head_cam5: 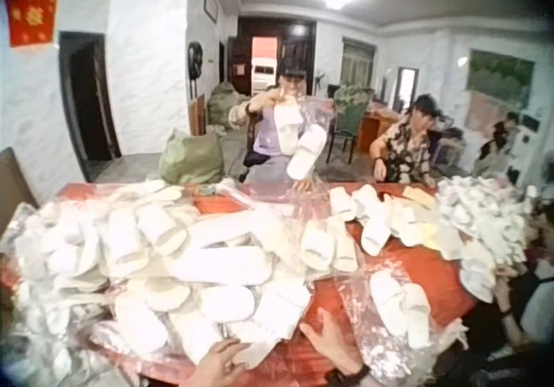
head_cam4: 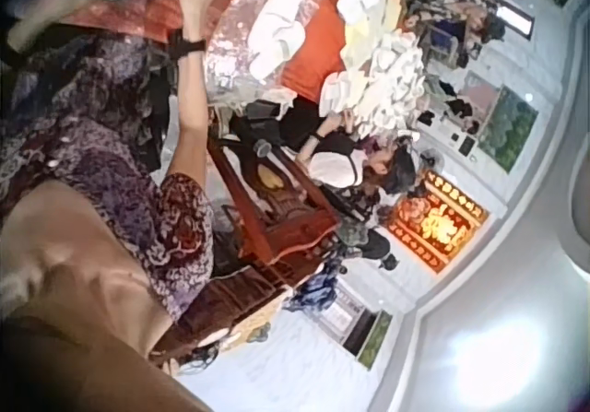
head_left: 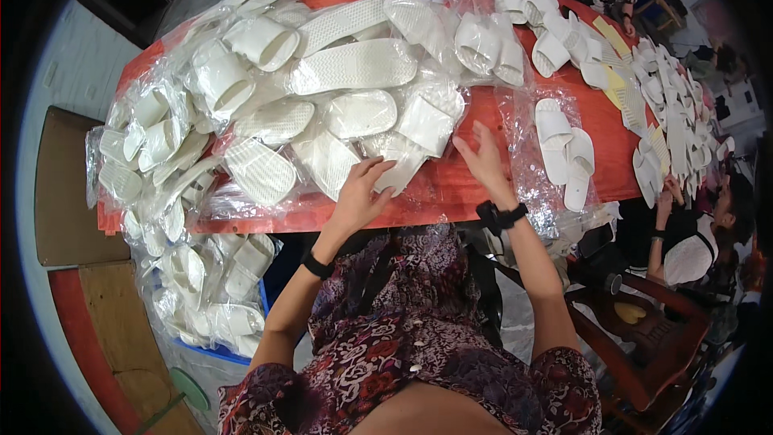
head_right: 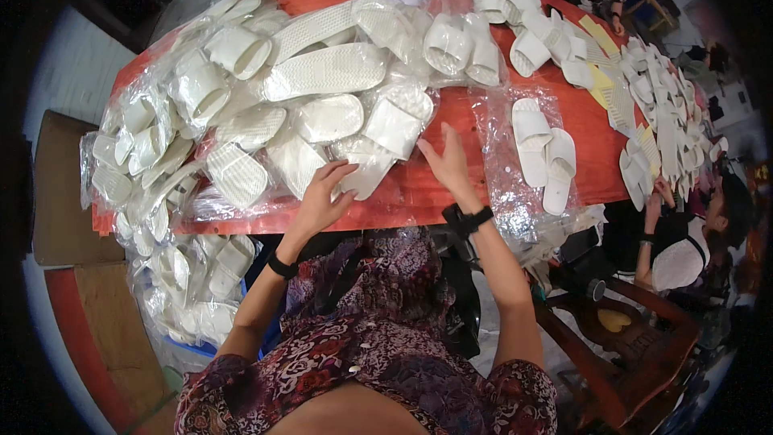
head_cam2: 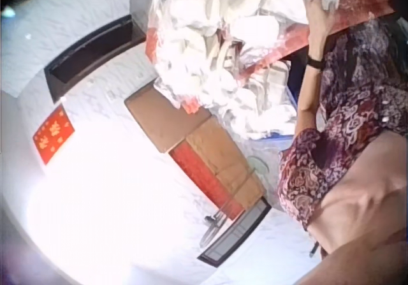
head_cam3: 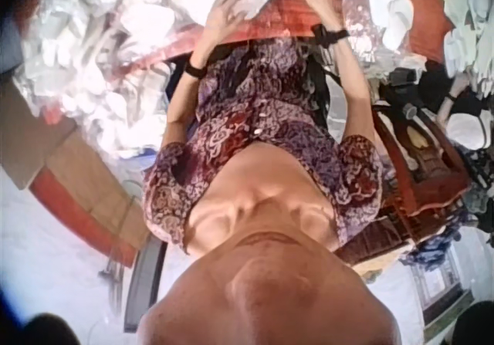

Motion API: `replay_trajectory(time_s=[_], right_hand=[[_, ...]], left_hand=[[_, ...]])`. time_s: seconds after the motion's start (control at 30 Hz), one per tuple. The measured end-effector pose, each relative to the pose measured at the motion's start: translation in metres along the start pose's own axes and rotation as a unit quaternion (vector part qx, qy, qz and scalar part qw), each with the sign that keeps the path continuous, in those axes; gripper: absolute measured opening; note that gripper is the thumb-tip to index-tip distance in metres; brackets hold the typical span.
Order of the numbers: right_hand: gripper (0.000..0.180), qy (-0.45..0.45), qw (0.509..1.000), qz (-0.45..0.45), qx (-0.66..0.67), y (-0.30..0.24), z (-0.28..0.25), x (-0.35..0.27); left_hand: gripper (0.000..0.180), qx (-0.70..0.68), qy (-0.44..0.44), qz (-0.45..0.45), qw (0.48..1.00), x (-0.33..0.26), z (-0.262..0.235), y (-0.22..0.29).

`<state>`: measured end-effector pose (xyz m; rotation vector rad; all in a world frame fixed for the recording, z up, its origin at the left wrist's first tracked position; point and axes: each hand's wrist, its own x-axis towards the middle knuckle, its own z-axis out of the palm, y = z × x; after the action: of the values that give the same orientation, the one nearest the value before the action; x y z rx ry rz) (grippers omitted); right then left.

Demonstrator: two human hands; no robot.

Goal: Packing finished white sandals into plastic bags at a manufacturing facility.

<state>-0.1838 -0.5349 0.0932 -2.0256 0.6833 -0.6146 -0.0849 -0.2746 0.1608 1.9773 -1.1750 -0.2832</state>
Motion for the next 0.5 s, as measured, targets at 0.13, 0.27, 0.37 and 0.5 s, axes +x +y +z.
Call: replay_trajectory(time_s=[0.13, 0.27, 0.37, 0.5], right_hand=[[0.051, -0.056, 0.968, 0.127, 0.209, -0.022, 0.026, 0.034], [0.047, -0.100, 0.938, 0.232, 0.239, -0.014, 0.029, 0.042], [0.042, -0.076, 0.941, 0.224, 0.241, -0.011, 0.028, 0.035], [0.037, -0.088, 0.928, 0.215, 0.292, -0.014, 0.011, 0.016]], left_hand=[[0.047, 0.037, 0.017, -0.014, 0.999, -0.015, -0.005, -0.009], [0.052, 0.078, -0.012, 0.003, 0.997, -0.028, 0.007, -0.015], [0.059, 0.095, -0.011, -0.010, 0.995, -0.030, 0.011, -0.016], [0.067, 0.137, -0.004, -0.036, 0.990, -0.026, 0.017, -0.014]])
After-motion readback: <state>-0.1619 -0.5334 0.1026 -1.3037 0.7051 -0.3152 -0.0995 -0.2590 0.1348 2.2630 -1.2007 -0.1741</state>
